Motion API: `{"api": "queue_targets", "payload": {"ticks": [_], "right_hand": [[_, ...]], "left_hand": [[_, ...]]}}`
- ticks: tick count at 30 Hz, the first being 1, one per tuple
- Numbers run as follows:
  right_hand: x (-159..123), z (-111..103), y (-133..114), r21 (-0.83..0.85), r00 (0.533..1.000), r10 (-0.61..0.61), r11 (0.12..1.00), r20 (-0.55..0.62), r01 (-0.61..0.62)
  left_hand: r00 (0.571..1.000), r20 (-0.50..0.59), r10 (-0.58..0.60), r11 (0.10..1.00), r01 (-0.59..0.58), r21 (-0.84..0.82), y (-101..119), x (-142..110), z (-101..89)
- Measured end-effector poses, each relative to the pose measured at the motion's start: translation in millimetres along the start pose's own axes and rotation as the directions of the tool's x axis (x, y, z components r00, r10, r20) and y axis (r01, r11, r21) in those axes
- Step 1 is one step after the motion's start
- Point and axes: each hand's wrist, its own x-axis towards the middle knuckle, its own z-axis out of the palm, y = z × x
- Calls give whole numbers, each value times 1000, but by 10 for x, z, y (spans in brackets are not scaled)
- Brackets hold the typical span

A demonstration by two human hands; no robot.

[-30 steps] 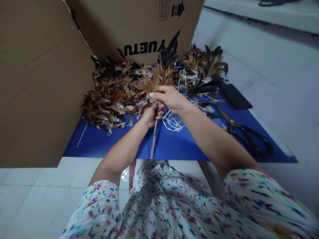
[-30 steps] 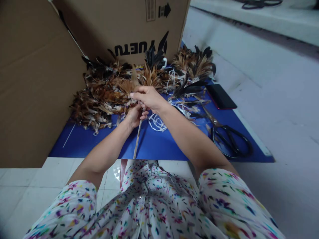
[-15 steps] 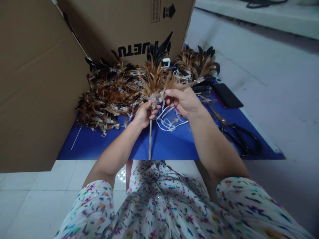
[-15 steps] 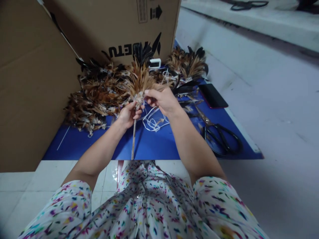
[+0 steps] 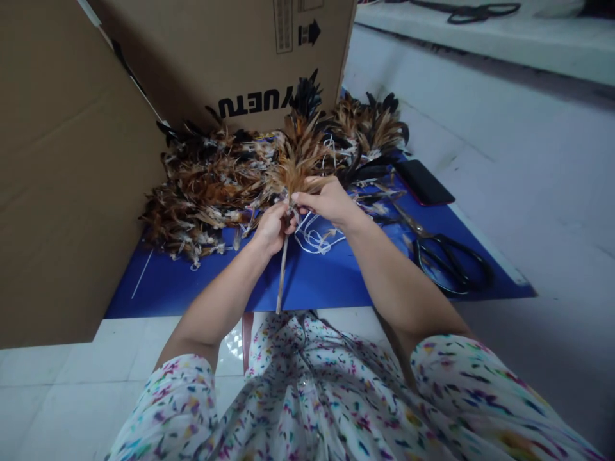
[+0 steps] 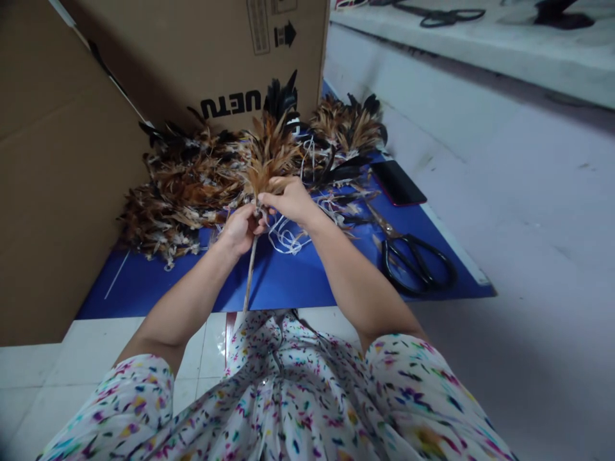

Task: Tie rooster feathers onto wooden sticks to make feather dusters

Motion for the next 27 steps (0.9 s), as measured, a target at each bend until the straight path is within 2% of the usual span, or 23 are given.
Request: {"api": "queue_targets", "payload": {"ticks": [8, 19, 27], "right_hand": [[70, -5, 127, -78, 998, -17, 997, -64, 12], [92, -15, 229, -176, 992, -65, 983, -107, 46], [137, -39, 347, -318, 980, -140, 944, -142, 89]], "left_hand": [[999, 34, -17, 1000, 17, 4, 35, -63, 50], [987, 132, 92, 987, -108, 121, -38, -63, 32], [981, 135, 138, 976, -158, 151, -64, -54, 18]]}}
